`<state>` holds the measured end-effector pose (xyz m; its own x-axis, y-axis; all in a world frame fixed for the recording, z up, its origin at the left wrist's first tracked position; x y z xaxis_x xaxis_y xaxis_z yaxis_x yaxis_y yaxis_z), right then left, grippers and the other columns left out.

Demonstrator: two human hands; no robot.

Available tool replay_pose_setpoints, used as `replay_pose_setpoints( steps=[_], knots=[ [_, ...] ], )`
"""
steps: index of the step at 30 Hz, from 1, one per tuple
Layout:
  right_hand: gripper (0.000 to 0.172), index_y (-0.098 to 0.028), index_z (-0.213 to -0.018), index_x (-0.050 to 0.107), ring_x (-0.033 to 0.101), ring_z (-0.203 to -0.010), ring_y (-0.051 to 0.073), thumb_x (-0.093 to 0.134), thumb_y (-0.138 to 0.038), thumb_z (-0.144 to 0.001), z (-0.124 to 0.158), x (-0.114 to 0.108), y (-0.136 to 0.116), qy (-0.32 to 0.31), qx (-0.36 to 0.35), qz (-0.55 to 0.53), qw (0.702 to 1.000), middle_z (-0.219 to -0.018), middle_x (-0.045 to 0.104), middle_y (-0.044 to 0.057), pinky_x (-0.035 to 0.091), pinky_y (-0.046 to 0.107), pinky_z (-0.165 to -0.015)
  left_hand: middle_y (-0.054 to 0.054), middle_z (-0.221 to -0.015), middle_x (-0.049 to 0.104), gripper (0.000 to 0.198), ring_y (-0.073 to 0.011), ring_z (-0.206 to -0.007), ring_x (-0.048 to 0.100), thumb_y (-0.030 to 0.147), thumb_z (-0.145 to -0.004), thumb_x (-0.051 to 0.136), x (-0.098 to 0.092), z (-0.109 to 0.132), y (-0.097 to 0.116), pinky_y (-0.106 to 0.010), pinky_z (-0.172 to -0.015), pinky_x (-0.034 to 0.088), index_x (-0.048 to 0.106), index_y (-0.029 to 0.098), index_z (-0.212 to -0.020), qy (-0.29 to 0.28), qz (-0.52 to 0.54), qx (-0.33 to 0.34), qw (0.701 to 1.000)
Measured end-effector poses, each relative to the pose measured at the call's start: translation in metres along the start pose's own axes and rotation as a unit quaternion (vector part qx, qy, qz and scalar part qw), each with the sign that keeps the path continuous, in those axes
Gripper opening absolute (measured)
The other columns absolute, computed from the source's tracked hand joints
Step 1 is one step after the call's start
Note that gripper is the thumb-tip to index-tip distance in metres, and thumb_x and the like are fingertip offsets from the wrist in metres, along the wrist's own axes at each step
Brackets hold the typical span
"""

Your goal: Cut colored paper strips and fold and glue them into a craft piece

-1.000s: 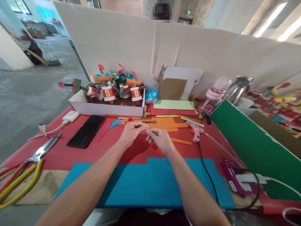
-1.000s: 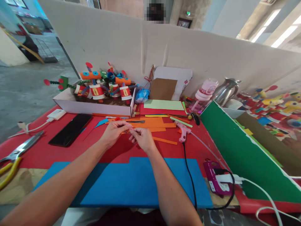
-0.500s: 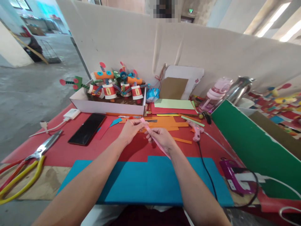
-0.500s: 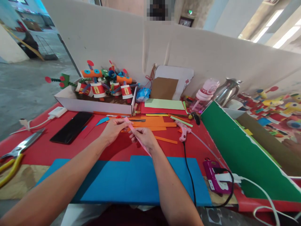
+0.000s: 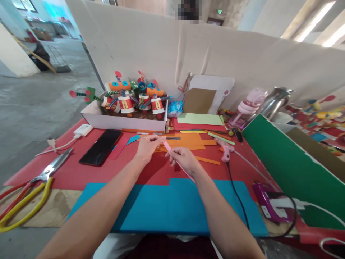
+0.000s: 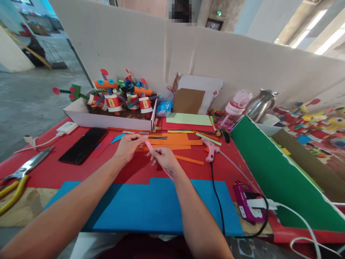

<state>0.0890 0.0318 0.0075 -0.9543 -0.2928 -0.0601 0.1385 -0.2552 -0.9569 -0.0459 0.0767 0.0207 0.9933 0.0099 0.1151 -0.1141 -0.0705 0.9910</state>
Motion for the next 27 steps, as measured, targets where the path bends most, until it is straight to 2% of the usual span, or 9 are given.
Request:
replay_pose_setpoints(
  steps=[3, 7, 9, 13, 18, 23, 27],
  knots=[
    [0.021, -0.014, -0.069, 0.066, 0.053, -0.045, 0.005, 0.056, -0.026, -0.084, 0.0, -0.001, 0.0, -0.012, 0.003, -0.029, 1.0, -0.053, 0.055, -0.004, 0.04, 0.018, -0.049, 0.003, -0.049, 0.05, 0.036, -0.0075, -0.05, 0.04, 0.046, -0.065, 0.071, 0.0, -0.001, 0.001, -0.023, -0.052, 0.031, 0.059, 0.015, -0.052, -0.009, 0.037, -0.01, 0.999],
    [0.022, -0.015, -0.067, 0.064, 0.051, -0.044, 0.005, 0.061, -0.032, -0.081, -0.001, -0.004, -0.002, 0.0, -0.016, -0.062, 0.998, -0.054, 0.055, -0.005, 0.045, 0.02, -0.051, 0.0, -0.054, 0.057, 0.034, -0.0091, -0.053, 0.045, 0.047, -0.064, 0.072, 0.022, 0.008, -0.002, -0.024, -0.054, 0.035, 0.065, 0.014, -0.059, -0.152, 0.015, -0.061, 0.986],
    [0.026, -0.016, -0.062, 0.061, 0.052, -0.044, 0.006, 0.062, -0.033, -0.081, -0.002, -0.005, -0.001, 0.011, -0.02, -0.051, 0.998, -0.053, 0.056, -0.004, 0.046, 0.02, -0.052, 0.0, -0.054, 0.057, 0.03, -0.0092, -0.054, 0.046, 0.042, -0.062, 0.075, 0.029, 0.013, -0.001, -0.024, -0.056, 0.036, 0.067, 0.014, -0.061, -0.187, -0.001, -0.064, 0.98],
    [0.031, -0.015, -0.061, 0.06, 0.056, -0.048, 0.007, 0.059, -0.035, -0.085, -0.002, -0.003, 0.001, 0.013, -0.008, -0.04, 0.999, -0.055, 0.06, -0.002, 0.046, 0.02, -0.053, 0.001, -0.052, 0.056, 0.027, -0.009, -0.053, 0.045, 0.039, -0.062, 0.075, 0.025, 0.013, 0.0, -0.024, -0.056, 0.037, 0.066, 0.014, -0.057, -0.149, 0.014, -0.056, 0.987],
    [0.019, -0.015, -0.077, 0.065, 0.062, -0.06, 0.009, 0.069, -0.033, -0.078, 0.0, 0.002, 0.0, -0.028, -0.006, -0.081, 0.996, -0.071, 0.067, 0.001, 0.05, 0.022, -0.061, 0.0, -0.055, 0.058, 0.028, -0.0098, -0.054, 0.048, 0.04, -0.06, 0.076, 0.019, 0.01, -0.001, -0.025, -0.056, 0.039, 0.065, 0.014, -0.057, -0.111, 0.025, -0.067, 0.991],
    [0.028, -0.014, -0.072, 0.065, 0.059, -0.053, 0.007, 0.062, -0.039, -0.083, -0.005, 0.0, 0.005, -0.011, 0.009, -0.102, 0.995, -0.063, 0.064, 0.0, 0.049, 0.021, -0.059, 0.001, -0.052, 0.056, 0.028, -0.0094, -0.053, 0.046, 0.04, -0.061, 0.075, 0.023, 0.012, 0.0, -0.025, -0.055, 0.037, 0.065, 0.014, -0.057, -0.131, 0.021, -0.061, 0.989],
    [0.029, -0.013, -0.068, 0.065, 0.058, -0.05, 0.007, 0.061, -0.037, -0.085, -0.006, 0.0, 0.009, 0.002, 0.013, -0.075, 0.997, -0.058, 0.062, 0.0, 0.048, 0.02, -0.055, 0.001, -0.054, 0.055, 0.028, -0.009, -0.053, 0.043, 0.039, -0.06, 0.076, 0.018, 0.009, -0.004, -0.025, -0.053, 0.034, 0.065, 0.014, -0.056, -0.104, 0.006, -0.048, 0.993]
  ],
)
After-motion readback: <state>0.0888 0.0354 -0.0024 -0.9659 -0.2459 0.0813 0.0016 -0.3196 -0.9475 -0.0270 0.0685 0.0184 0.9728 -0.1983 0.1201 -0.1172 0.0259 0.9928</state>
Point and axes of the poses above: each hand's wrist, its own z-axis away from the middle knuckle, its own x-axis out of the palm, y = z × x, the point moved 7 cm from there along -z, towards the middle knuckle
